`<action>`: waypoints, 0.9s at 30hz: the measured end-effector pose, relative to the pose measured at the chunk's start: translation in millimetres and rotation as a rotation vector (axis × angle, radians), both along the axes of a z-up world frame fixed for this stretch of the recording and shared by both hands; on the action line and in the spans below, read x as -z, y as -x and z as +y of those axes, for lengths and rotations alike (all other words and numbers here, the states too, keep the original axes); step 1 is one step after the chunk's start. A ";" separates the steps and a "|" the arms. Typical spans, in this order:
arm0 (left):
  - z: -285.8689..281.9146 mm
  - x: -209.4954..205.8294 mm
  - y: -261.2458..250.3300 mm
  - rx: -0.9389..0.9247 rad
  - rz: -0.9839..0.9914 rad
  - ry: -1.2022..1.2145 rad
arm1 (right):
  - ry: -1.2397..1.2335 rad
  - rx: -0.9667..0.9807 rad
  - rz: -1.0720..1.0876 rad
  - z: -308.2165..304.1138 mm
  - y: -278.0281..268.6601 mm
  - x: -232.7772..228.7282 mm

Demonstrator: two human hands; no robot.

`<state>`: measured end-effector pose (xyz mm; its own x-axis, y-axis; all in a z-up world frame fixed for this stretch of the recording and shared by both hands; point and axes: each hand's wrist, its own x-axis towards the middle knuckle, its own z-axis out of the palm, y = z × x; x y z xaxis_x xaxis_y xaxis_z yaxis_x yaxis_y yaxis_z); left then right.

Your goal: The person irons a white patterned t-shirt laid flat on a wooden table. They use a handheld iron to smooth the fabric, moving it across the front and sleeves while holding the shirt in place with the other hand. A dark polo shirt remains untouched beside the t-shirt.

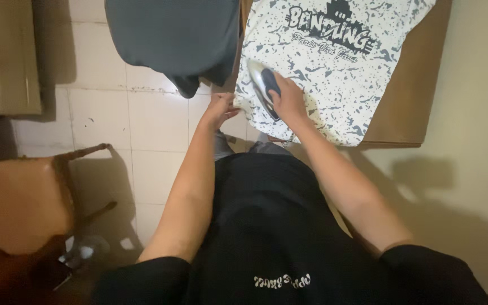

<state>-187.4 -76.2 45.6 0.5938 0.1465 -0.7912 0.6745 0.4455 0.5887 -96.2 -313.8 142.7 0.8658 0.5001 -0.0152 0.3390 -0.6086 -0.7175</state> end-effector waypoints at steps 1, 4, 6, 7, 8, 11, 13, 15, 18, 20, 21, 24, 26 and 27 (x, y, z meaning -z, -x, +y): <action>-0.5 -7.1 -3.0 0.046 0.006 -0.017 | 0.009 0.038 -0.011 2.0 -1.0 3.4; -2.2 -20.7 -9.7 0.193 0.031 -0.085 | 0.001 0.083 -0.006 1.8 0.0 8.7; -2.3 -19.0 -18.2 0.301 0.041 -0.149 | -0.052 0.017 0.034 -2.4 -0.1 6.1; -3.4 -14.7 -21.3 0.331 0.048 -0.178 | -0.005 0.041 0.105 -0.7 -0.5 6.1; -5.6 -7.9 -23.4 0.360 0.056 -0.207 | 0.041 0.064 0.176 3.7 -0.1 8.6; -9.7 20.8 -29.5 0.390 -0.015 -0.211 | 0.024 0.170 0.005 7.3 -1.1 23.8; -9.1 34.9 -34.2 0.414 -0.063 -0.257 | -0.002 0.240 -0.068 7.8 -3.8 34.8; -7.9 37.1 -41.3 0.460 -0.081 -0.364 | 0.014 0.301 0.035 7.6 -9.0 41.5; -2.0 23.2 -49.8 0.496 0.030 -0.333 | -0.037 0.123 -0.041 4.6 -14.8 38.8; 1.9 20.8 -56.2 0.636 0.096 -0.411 | 0.003 0.166 0.033 9.6 -15.8 28.8; 4.5 24.6 -58.4 0.704 0.129 -0.451 | 0.023 0.186 0.069 12.9 -16.5 22.3; 14.8 46.7 -61.1 0.820 -0.124 -0.631 | 0.047 0.361 0.122 26.7 -22.1 8.3; 22.1 55.9 -64.8 0.803 -0.067 -0.562 | 0.099 0.342 0.174 27.7 -24.0 7.6; 23.7 57.7 -66.8 0.796 -0.040 -0.526 | 0.126 0.334 0.200 26.4 -24.7 10.9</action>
<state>-120.6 -52.5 -12.1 0.6979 0.0191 -0.7160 0.6407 -0.4635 0.6121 -71.5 -287.4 131.8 0.9541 0.1756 -0.2425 -0.0304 -0.7488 -0.6621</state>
